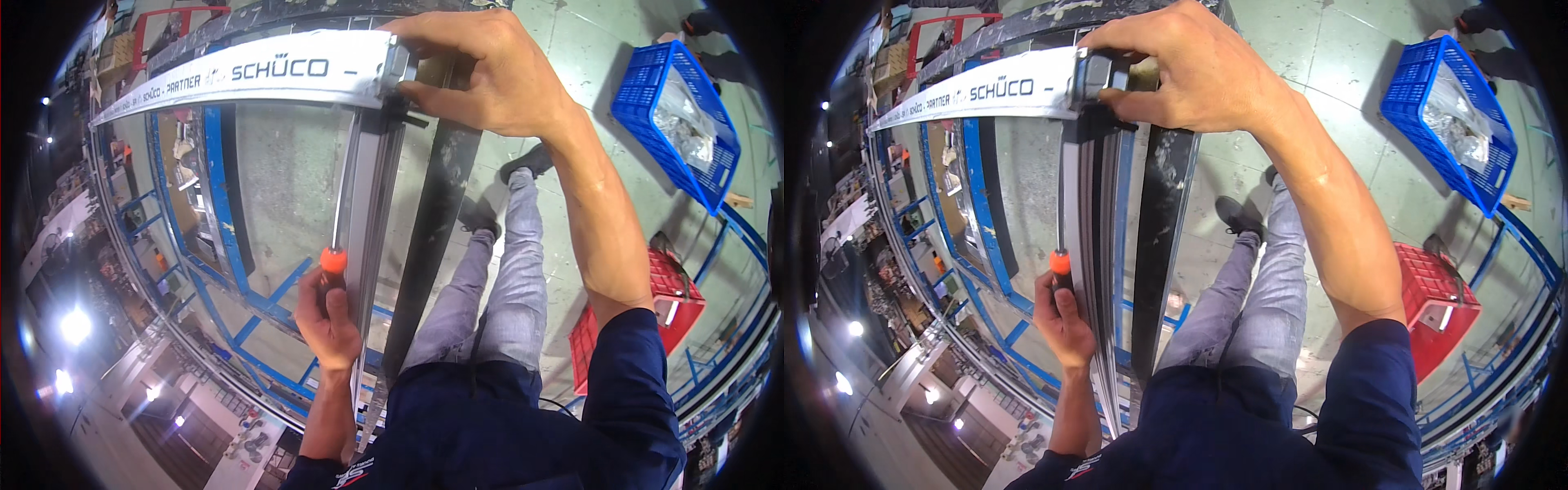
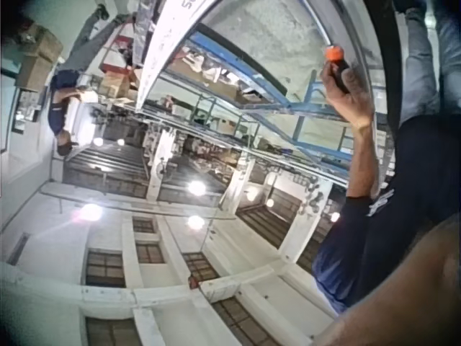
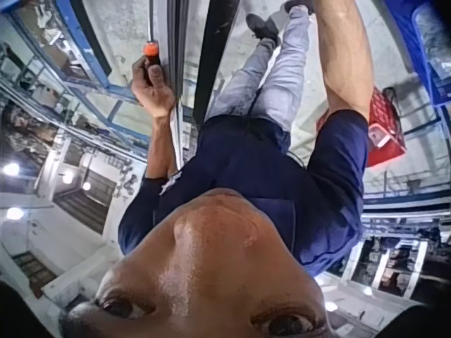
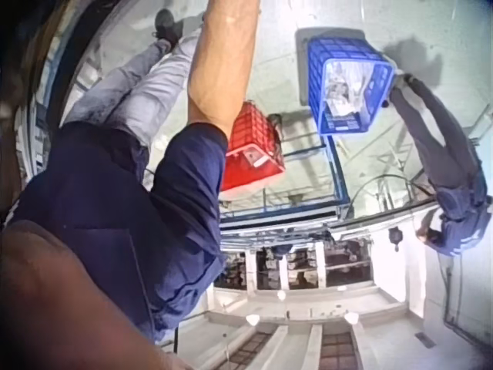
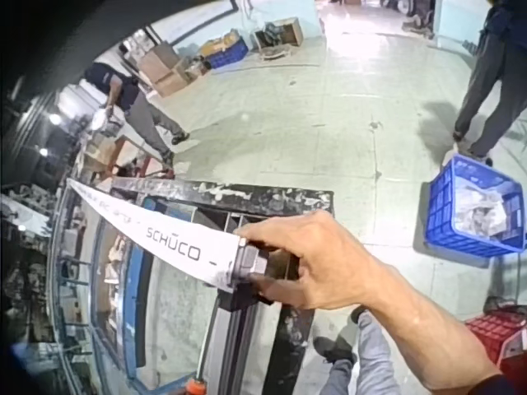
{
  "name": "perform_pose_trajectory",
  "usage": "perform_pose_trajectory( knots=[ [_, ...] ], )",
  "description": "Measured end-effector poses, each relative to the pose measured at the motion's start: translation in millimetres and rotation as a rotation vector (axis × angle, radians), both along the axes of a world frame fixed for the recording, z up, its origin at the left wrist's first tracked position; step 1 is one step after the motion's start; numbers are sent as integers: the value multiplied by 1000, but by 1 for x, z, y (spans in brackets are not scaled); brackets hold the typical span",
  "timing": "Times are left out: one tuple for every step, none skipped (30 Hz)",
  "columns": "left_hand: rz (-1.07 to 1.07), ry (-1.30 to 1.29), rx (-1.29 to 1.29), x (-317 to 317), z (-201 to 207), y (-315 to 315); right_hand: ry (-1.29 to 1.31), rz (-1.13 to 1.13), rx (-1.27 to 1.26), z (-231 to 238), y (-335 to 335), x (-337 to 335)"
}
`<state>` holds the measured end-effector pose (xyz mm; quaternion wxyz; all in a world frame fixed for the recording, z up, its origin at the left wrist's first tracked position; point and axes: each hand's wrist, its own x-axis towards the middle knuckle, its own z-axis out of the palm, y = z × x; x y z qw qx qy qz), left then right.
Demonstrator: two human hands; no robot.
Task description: Assembling a window frame by securing corner brackets and profiles using a screwdriver.
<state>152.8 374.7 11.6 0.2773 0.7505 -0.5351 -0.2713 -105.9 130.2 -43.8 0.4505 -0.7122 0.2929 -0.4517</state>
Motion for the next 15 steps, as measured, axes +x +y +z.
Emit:
perform_pose_trajectory(
  knots=[
    [30,-22,67,-2,4,1,-33,41,-31,-6,-3,-2],
    [56,-47,131,-4,9,1,-57,29,-31,-14,-11,-4],
    [70,-51,178,0,7,4,-22,-7,-403,-26,-22,-4],
    [62,-74,179,1,1,4,21,-51,-772,-35,-30,-6],
    [53,-109,113,5,1,6,-206,139,-107,-17,-17,-6],
    [24,-124,48,3,-1,4,-227,123,-107,-21,-18,-9],
    [23,-50,65,-3,0,1,42,-19,-475,-26,-19,-10],
    [16,-63,79,1,4,3,305,-170,-825,-31,-20,-6],
    [6,-73,76,3,3,5,-177,192,-208,-26,-29,-13],
    [-4,-82,72,4,2,4,-194,179,-206,-19,-34,-17],
    [-23,-71,84,1,4,1,-68,298,-29,-10,-37,-19],
    [-33,-87,87,-1,3,0,58,416,149,-8,-38,-20],
    [-17,-76,80,-3,1,-1,-146,385,46,-27,-36,-18],
    [4,-68,74,-3,0,1,-164,379,46,-38,-37,-15],
    [-14,-102,82,-2,1,0,-174,309,-126,-46,-38,-13]
  ],
)
